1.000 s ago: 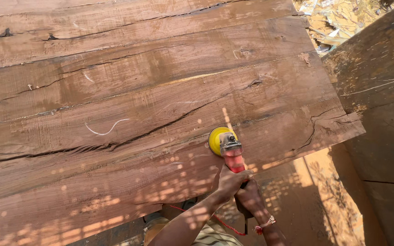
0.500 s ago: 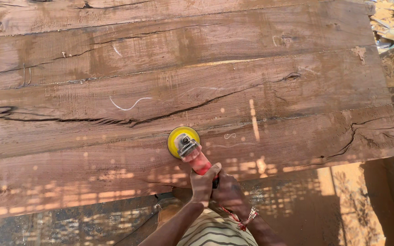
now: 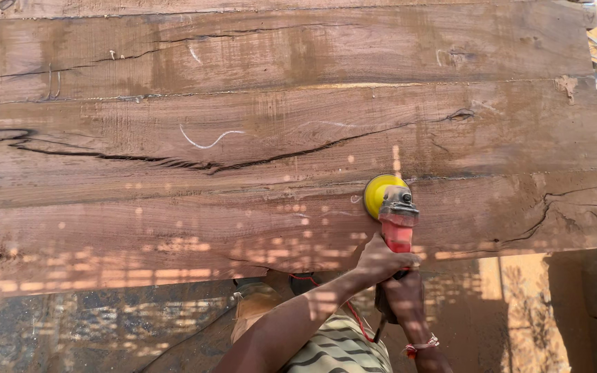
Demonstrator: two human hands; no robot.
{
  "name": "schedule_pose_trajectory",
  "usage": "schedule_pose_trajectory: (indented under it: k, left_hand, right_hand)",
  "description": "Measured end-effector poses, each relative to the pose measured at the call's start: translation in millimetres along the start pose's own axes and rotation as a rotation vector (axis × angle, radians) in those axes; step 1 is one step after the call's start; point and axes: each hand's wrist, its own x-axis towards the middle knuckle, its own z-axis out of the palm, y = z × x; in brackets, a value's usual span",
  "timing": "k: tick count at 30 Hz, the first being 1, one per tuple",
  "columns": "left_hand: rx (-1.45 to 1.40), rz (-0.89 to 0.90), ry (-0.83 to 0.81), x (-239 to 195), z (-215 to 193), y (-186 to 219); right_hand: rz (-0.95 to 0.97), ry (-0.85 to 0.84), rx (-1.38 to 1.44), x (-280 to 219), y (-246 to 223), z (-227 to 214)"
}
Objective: The person uses a handheld electric sander to smooth the surface of a large wooden plank. They move the tool back and forth across the wood, covering different sections to even out the surface.
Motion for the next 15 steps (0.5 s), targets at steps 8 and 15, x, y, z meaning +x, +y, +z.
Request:
schedule_pose_trajectory:
  k: [8, 15]
  left_hand:
    - [-0.683, 0.116, 0.494, -92, -114, -78]
    - [-0.697, 0.164, 0.491, -95, -142, -86]
  right_hand:
    - [-0.382, -0.408, -0.172, -66, -82, 112]
    - [-0.427, -0.362, -0.140, -70, -75, 133]
